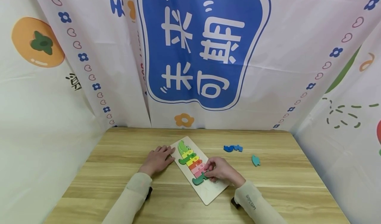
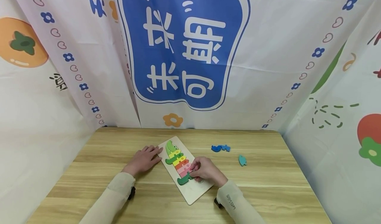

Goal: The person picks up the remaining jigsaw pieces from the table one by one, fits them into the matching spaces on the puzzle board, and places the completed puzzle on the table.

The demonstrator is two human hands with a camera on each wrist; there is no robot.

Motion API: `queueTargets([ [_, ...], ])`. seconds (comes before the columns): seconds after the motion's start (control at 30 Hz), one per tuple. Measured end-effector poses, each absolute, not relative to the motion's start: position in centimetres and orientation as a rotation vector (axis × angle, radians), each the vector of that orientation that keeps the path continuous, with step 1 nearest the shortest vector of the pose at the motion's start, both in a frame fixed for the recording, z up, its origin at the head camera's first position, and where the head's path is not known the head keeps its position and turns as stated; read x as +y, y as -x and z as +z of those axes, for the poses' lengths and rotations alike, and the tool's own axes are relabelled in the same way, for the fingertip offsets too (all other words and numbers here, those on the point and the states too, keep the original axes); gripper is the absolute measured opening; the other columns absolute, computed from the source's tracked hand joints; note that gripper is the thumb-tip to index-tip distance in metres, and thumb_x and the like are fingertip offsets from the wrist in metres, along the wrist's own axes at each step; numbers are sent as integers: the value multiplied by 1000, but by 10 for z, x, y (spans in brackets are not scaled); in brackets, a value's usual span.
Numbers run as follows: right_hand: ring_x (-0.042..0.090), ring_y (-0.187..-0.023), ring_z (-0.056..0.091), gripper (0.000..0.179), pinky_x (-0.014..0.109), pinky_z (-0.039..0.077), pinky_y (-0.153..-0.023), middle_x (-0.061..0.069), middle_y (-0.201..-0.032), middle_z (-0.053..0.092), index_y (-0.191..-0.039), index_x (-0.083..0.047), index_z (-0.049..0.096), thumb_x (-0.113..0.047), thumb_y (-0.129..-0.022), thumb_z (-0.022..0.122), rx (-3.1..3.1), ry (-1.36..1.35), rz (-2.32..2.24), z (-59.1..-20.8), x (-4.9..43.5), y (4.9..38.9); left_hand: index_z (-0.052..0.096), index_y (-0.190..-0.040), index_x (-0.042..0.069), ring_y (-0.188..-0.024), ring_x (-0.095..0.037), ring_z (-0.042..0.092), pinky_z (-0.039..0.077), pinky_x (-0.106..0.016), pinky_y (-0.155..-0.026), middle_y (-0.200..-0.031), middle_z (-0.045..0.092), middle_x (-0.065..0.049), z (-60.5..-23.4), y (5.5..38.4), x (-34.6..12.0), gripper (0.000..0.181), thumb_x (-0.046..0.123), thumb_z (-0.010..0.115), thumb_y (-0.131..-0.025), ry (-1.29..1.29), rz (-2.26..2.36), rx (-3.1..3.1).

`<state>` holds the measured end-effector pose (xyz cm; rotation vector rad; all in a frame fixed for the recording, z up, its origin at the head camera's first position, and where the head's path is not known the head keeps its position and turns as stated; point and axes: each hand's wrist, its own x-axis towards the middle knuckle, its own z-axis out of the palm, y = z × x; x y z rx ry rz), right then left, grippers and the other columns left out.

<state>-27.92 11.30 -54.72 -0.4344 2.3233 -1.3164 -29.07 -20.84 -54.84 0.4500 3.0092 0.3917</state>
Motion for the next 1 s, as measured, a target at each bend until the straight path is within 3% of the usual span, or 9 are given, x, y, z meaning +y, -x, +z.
queueTargets([
  [0.4,15,-62,63,20,27,56,-56,6,-82,59,-95,-7,67,-10,-86,85,2330,444,-1307,-546,113,279,48,-157,20,-147,-39,39,37,-64,-110,-160,46,-13,-546,290,-208,52,41,50,-109,-426,392,2992],
  [0.7,20,-85,56,26,29,54,-66,6,-93,62,-98,-10,70,-8,-80,89,2368,528,-1216,-540,122,282,48,-157,21,-146,-38,41,38,-64,-109,-159,47,-12,-549,291,-208,52,42,51,-109,-431,386,3000],
  [1.0,17,-72,64,20,27,57,-62,9,-91,63,-108,-4,70,-7,-91,79,2388,443,-1310,-540,146,289,47,-158,21,-147,-38,39,37,-64,-111,-160,45,-11,-551,293,-210,54,43,50,-109,-433,380,2997],
])
